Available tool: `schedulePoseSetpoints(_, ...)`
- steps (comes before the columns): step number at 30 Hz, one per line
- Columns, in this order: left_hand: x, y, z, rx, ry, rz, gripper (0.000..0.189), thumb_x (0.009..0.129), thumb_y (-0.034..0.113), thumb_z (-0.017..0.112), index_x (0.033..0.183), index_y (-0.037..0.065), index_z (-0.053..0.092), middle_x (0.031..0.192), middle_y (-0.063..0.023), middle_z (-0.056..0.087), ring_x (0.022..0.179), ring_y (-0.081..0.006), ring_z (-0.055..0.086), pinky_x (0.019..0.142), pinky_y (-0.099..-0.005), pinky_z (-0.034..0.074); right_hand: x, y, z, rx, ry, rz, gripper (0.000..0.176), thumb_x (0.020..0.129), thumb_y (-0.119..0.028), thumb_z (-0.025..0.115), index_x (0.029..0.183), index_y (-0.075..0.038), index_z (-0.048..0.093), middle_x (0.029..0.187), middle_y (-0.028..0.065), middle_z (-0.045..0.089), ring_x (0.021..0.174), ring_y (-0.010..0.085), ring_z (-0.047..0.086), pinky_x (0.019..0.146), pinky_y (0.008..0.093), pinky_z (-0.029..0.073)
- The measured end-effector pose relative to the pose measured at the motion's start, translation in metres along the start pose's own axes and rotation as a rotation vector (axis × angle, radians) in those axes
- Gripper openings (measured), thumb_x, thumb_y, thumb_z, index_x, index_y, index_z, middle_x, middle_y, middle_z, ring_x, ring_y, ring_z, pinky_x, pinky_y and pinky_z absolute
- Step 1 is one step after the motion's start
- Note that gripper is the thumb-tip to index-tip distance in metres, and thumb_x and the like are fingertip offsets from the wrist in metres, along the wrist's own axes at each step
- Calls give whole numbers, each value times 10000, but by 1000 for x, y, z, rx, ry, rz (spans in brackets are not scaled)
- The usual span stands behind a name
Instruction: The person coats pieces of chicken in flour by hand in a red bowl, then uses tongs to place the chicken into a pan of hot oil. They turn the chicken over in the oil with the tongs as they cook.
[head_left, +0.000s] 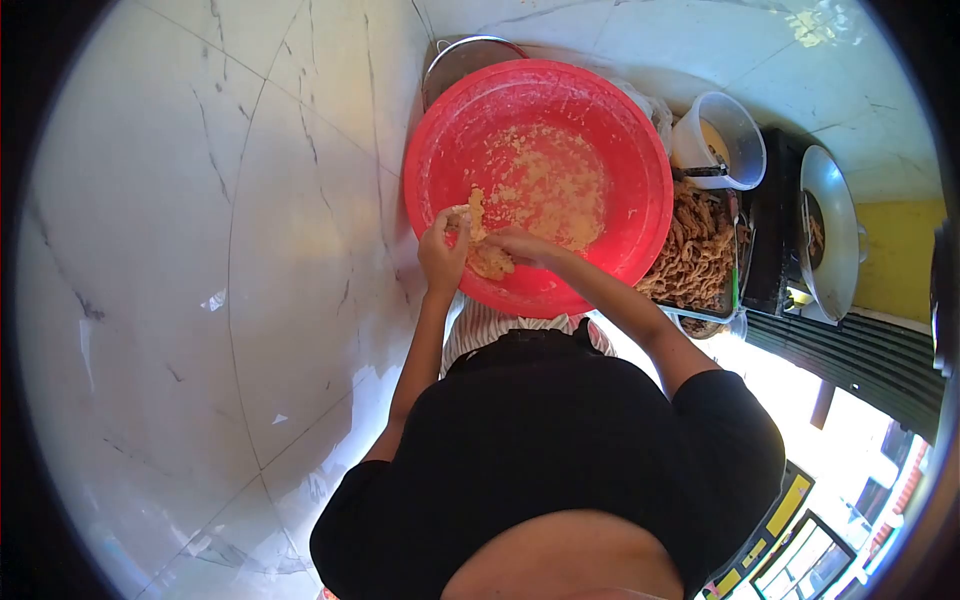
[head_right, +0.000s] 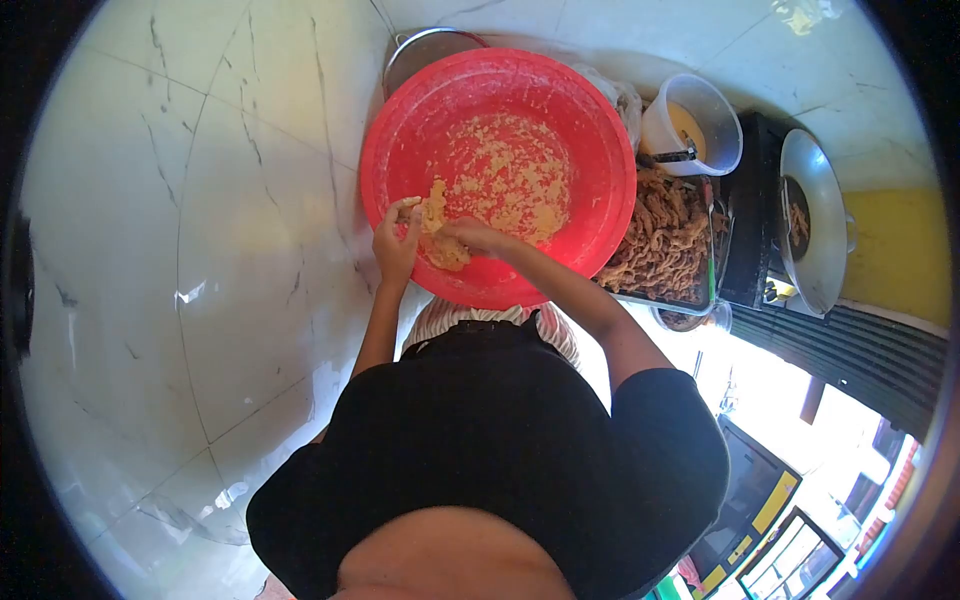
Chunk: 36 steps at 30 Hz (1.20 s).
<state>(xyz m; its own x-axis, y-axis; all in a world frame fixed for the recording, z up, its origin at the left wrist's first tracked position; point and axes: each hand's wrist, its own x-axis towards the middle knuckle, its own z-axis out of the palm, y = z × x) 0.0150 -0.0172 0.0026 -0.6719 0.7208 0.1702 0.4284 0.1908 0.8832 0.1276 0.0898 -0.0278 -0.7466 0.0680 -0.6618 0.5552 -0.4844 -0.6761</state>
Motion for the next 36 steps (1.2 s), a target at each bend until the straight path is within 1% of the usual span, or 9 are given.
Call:
schedulePoseSetpoints(5,6,-2,18,-250,-71,-106,302,836,230,548,1055,24,522,983,-102,563,902,-176,551,764,-280,433,-38,-13,-18,251,-15,-173,534,830,-148,534,1300,-65,295,1056,43,536,900,126,532,746,279,437)
schedulePoseSetpoints(7,7,-19,38,-405,-149,-164,350,851,256,535,1087,1,487,1071,-101,505,947,-157,509,790,-270,422,-35,-3,-30,151,-5,-423,575,836,-97,519,1330,-72,227,1050,56,526,846,106,523,684,246,437)
schedulePoseSetpoints(13,5,-2,71,-741,-520,-260,284,864,200,528,1057,-7,507,933,-43,556,817,-77,514,704,-214,429,-63,-4,-24,-21,333,-616,709,801,-114,589,1354,-82,147,1028,92,516,760,96,514,636,233,438)
schedulePoseSetpoints(17,14,16,73,-770,-525,-369,261,859,166,534,1049,-13,514,863,-21,575,767,-62,529,654,-197,432,-74,5,-33,25,357,-501,824,763,-207,648,1360,-76,96,1057,123,509,816,143,548,648,256,449)
schedulePoseSetpoints(19,17,35,67,-662,-369,-432,259,846,150,554,1049,-9,522,854,-20,581,746,-63,539,637,-196,437,-75,18,-44,-427,603,-570,528,733,-240,675,1157,-8,463,869,109,600,685,175,595,601,276,465)
schedulePoseSetpoints(22,20,24,74,-678,-322,-440,278,835,135,569,1068,-5,516,869,-27,587,744,-66,546,639,-200,441,-79,24,-68,-575,660,-451,376,741,-249,650,1021,-8,577,806,112,615,728,171,606,607,296,458)
schedulePoseSetpoints(25,22,16,74,-597,-381,-388,315,830,131,575,1106,2,496,900,-35,592,765,-67,549,642,-198,444,-80,28,-80,-501,736,-508,227,760,-224,615,797,-1,633,673,88,609,637,158,598,572,299,453)
schedulePoseSetpoints(32,22,35,85,-639,-362,-522,346,824,170,587,1120,19,491,904,-27,593,765,-78,556,652,-187,450,-68,37,-87,-339,702,-696,259,800,-234,567,892,6,604,699,98,608,613,129,575,548,289,447)
schedulePoseSetpoints(36,23,46,94,-704,-382,-547,419,821,231,590,1162,29,457,970,-35,555,830,-109,553,703,-244,472,-80,26,-56,-132,463,-625,270,822,-219,540,891,37,590,677,81,589,601,99,544,536,272,436)
